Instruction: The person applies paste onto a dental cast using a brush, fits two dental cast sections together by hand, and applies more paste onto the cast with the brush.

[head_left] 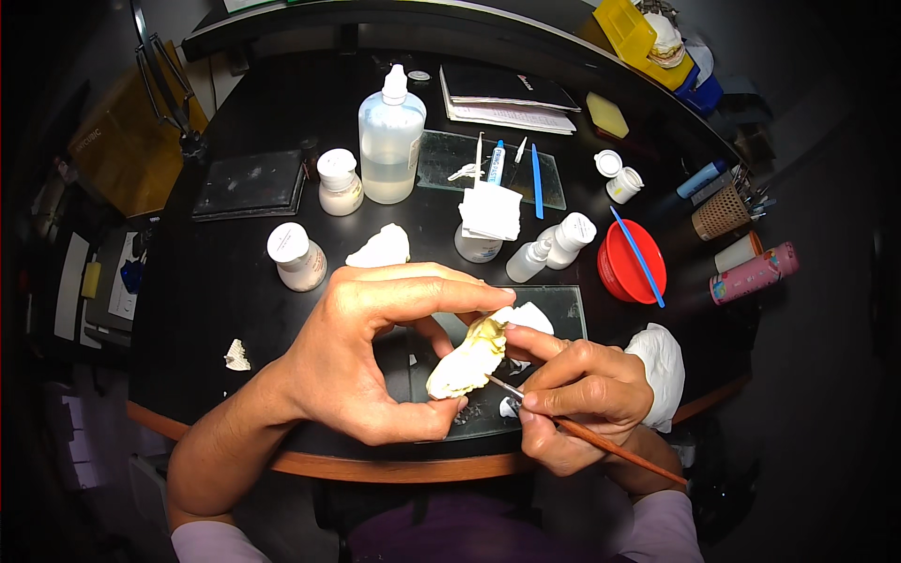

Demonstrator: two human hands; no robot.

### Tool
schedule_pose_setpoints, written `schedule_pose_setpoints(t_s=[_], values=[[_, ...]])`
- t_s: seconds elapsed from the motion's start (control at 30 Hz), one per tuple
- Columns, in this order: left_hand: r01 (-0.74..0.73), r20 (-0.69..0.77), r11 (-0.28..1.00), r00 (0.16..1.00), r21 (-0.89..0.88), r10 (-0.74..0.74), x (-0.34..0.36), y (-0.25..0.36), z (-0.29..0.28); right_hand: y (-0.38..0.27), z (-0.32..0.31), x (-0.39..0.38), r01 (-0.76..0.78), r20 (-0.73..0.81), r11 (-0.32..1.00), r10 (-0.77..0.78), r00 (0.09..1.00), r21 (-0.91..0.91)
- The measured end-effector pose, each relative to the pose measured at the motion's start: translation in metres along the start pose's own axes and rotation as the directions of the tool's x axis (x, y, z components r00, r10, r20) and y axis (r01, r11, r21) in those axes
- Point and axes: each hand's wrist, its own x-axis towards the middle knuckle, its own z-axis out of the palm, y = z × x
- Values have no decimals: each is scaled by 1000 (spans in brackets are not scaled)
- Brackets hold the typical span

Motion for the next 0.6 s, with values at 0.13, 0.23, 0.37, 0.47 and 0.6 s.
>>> schedule_pose_setpoints(t_s=[0.13, 0.23, 0.37, 0.47, 0.6], values=[[-5, 3, 1000, 1000, 0, 5, 0, 0, 0, 0, 0, 0, -4, -10, 1000, 4, 1000, -1], [-6, 6, 1000, 1000, 0, 6, 0, 0, -1, 1, 0, -1, -6, -10, 1000, 6, 1000, 5], [1, 1, 1000, 1000, -5, -1, 1, 1, 0, 1, -1, 0, 0, -7, 1000, 0, 1000, 16], [-1, 1, 1000, 1000, -4, 1, 1, 1, 0, 2, 1, -1, 4, -28, 1000, -4, 1000, 19], [-17, 3, 1000, 1000, -5, 17, 2, 1, 0, 0, 1, -1, -6, -33, 1000, 6, 999, 16]])
